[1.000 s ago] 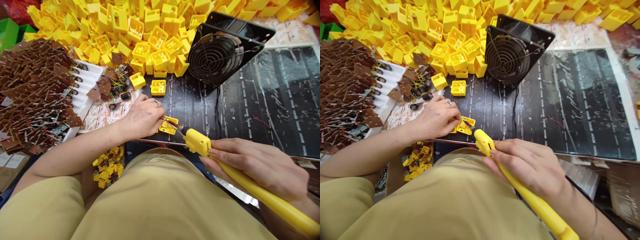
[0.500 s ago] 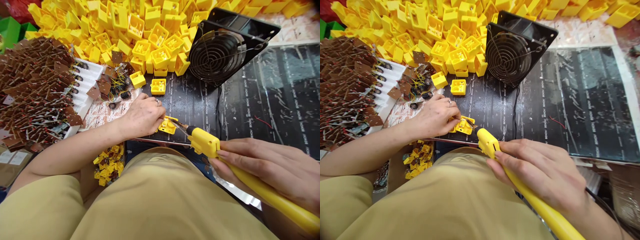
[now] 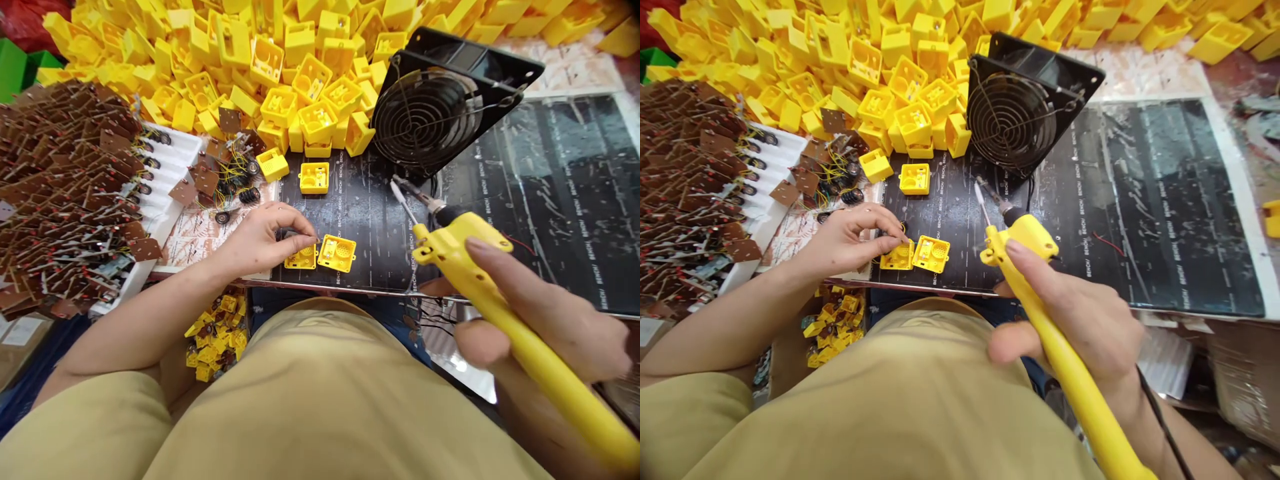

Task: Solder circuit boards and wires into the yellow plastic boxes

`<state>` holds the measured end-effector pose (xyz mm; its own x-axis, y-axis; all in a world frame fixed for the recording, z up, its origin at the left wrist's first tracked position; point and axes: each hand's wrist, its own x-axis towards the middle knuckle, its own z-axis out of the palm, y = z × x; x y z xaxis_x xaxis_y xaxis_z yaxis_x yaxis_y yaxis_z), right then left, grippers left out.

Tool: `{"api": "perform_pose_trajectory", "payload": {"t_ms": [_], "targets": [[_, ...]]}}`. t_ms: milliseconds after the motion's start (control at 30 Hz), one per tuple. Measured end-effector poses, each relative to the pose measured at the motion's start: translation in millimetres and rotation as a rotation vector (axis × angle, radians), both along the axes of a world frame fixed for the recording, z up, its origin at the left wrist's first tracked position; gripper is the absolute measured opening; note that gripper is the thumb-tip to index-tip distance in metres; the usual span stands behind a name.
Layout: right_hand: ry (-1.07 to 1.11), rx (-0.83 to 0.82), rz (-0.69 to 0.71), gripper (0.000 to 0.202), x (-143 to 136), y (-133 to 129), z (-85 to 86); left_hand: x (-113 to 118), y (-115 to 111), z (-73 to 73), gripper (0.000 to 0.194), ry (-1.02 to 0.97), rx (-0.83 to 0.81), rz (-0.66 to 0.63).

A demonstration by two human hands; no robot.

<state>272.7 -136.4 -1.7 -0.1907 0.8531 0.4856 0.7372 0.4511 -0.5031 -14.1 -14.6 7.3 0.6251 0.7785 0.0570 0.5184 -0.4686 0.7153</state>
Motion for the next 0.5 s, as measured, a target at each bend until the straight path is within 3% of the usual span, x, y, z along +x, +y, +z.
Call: {"api": "perform_pose_trajectory", "payload": {"t_ms": [100, 233, 400, 500], "targets": [[-0.026, 0.068, 0.144, 0.047, -23, 15, -3.5, 1, -1, 2.1, 0.015, 0.093, -0.042, -0.093], [0.047, 0.150, 0.170, 0.036, -43, 37, -16.1, 6, -6, 5.3, 0.015, 0.205, -0.039, -0.127], [0.188, 0.102, 0.159, 0.063, -44, 35, -27.3, 8, -12, -0.4, 0.005, 0.201, 0.052, 0.012], [0.115, 0.129, 0.026, 0.070, -31, 27, -22.3, 7, -17, -6.5, 0.014, 0.241, 0.211, 0.011]]}}
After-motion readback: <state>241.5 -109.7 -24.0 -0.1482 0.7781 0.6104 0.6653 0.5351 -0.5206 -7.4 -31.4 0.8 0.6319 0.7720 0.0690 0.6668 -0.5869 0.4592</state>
